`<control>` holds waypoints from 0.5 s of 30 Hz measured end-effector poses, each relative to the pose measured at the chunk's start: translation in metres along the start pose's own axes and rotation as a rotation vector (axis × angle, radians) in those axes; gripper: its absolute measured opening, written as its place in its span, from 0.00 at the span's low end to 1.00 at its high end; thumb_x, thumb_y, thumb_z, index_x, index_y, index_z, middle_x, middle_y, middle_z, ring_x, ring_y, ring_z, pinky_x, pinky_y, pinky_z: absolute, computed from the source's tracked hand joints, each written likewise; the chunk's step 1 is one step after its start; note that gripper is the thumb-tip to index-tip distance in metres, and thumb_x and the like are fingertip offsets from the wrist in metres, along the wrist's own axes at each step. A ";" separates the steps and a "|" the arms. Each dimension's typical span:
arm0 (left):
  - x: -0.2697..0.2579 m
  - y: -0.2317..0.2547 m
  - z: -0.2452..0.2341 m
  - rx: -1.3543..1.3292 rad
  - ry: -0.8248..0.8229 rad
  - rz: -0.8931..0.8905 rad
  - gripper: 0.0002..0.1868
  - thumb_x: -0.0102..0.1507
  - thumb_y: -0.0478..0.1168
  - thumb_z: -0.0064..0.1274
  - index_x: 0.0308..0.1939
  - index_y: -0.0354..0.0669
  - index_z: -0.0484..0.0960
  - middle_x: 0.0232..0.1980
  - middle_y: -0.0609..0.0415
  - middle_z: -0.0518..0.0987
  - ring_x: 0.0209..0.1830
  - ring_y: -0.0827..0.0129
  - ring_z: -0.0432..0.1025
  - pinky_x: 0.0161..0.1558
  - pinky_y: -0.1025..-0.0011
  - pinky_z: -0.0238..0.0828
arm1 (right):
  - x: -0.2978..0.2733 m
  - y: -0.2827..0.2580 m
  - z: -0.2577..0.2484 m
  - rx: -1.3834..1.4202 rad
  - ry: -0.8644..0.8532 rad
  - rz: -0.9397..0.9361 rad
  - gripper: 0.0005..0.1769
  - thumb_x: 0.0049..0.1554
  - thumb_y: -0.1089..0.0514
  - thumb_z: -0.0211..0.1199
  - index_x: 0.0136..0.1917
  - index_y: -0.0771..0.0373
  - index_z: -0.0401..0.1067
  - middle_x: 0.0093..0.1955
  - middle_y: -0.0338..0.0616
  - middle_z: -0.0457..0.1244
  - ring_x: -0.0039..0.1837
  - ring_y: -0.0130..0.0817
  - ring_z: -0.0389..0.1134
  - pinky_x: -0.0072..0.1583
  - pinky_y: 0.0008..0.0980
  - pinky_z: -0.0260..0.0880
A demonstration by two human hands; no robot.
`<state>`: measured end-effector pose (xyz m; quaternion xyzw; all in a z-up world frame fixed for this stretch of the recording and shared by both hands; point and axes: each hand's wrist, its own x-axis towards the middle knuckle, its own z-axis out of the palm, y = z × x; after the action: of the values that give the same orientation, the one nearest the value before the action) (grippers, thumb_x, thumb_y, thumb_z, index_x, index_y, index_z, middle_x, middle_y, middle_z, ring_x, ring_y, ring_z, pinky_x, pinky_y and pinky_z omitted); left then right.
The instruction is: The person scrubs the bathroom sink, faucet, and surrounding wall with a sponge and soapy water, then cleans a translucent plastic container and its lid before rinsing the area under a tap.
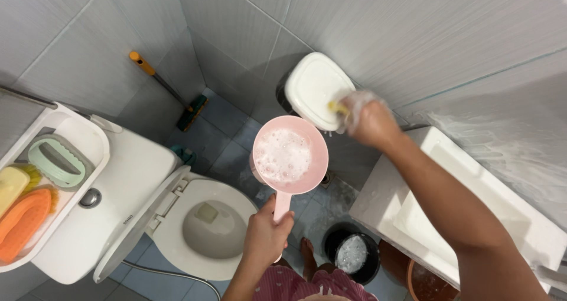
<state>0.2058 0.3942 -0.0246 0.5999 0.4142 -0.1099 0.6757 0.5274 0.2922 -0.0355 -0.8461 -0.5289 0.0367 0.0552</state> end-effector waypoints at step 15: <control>0.004 -0.016 0.009 -0.103 0.055 0.017 0.29 0.60 0.35 0.56 0.67 0.48 0.75 0.21 0.53 0.78 0.12 0.74 0.68 0.17 0.69 0.66 | 0.026 -0.062 -0.016 0.316 0.250 0.022 0.14 0.54 0.63 0.68 0.55 0.64 0.75 0.55 0.50 0.65 0.57 0.54 0.67 0.59 0.47 0.68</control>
<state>0.2019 0.3829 -0.0398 0.5704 0.4325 -0.0663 0.6951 0.4854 0.3419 -0.0119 -0.8306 -0.4962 0.0146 0.2522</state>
